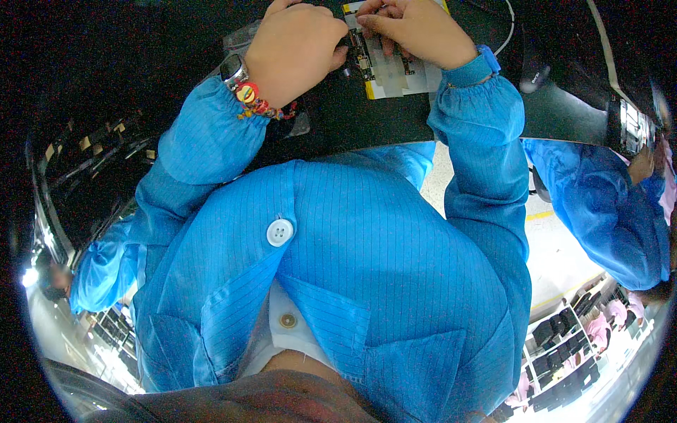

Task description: Assembling and testing electronic display screens at a factory workbench.

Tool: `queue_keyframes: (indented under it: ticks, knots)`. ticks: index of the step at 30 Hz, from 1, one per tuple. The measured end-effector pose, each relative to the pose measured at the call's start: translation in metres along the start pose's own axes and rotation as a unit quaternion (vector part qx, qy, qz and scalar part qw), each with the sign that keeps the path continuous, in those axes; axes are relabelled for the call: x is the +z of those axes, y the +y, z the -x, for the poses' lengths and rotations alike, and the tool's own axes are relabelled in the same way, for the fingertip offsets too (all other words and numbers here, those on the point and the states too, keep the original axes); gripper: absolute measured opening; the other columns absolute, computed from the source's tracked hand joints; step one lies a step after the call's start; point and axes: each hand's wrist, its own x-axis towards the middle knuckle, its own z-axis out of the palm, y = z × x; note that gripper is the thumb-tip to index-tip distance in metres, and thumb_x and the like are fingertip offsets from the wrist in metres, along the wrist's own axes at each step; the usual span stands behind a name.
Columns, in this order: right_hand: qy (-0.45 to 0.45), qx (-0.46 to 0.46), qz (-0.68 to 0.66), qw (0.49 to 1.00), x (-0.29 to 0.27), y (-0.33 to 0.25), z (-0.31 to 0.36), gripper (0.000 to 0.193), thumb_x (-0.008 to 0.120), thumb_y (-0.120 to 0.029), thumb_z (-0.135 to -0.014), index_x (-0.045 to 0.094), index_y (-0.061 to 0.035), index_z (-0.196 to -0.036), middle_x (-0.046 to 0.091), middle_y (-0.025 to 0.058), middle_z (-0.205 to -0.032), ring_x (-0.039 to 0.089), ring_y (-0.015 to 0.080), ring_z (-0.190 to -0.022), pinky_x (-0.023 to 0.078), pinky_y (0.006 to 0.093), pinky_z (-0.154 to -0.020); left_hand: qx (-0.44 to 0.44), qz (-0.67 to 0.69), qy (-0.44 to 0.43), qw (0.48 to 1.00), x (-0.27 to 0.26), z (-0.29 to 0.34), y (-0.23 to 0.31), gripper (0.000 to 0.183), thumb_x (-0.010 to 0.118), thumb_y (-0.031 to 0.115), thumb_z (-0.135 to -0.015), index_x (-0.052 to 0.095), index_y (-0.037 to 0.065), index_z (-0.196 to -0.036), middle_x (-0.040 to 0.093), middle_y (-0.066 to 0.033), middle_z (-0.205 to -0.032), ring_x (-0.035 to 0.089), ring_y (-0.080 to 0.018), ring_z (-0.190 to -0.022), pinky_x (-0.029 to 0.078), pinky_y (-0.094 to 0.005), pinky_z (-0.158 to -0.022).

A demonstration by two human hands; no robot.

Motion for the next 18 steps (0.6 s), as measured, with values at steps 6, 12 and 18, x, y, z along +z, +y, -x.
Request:
queue_keyframes:
  ticks: [6,12,18]
  knots:
    - [0.003,-0.028,0.012,1.0,-0.0007,0.0022,-0.001,0.015,0.059,-0.01,-0.086,0.061,0.0015,-0.094,0.061,0.0034,-0.073,0.055,0.0079,-0.064,0.045,0.0213,-0.058,-0.001,-0.007,-0.007,1.0,0.0,-0.0023,0.0011,0.014,0.055,0.013,-0.074,0.066,0.007,-0.069,0.063,-0.0113,-0.074,0.061,-0.0247,-0.079,0.039,-0.0429,-0.088]
    - [0.003,-0.026,0.019,0.999,-0.0001,0.001,-0.0026,0.015,0.059,-0.01,-0.086,0.061,0.0018,-0.094,0.061,0.0041,-0.074,0.055,0.0081,-0.064,0.045,0.0216,-0.058,0.003,-0.014,0.013,1.0,0.0012,-0.0017,-0.0001,0.016,0.053,0.012,-0.075,0.066,0.006,-0.071,0.064,-0.011,-0.075,0.061,-0.024,-0.079,0.039,-0.0437,-0.09]
    - [0.006,-0.037,0.012,0.999,-0.001,0.0034,-0.0024,0.015,0.059,-0.01,-0.086,0.06,0.002,-0.094,0.062,0.0042,-0.074,0.056,0.0084,-0.065,0.046,0.0219,-0.059,0.01,-0.023,0.01,1.0,0.0001,-0.0041,0.0003,0.015,0.053,0.013,-0.075,0.066,0.006,-0.074,0.064,-0.0108,-0.076,0.061,-0.0242,-0.08,0.039,-0.0436,-0.09]
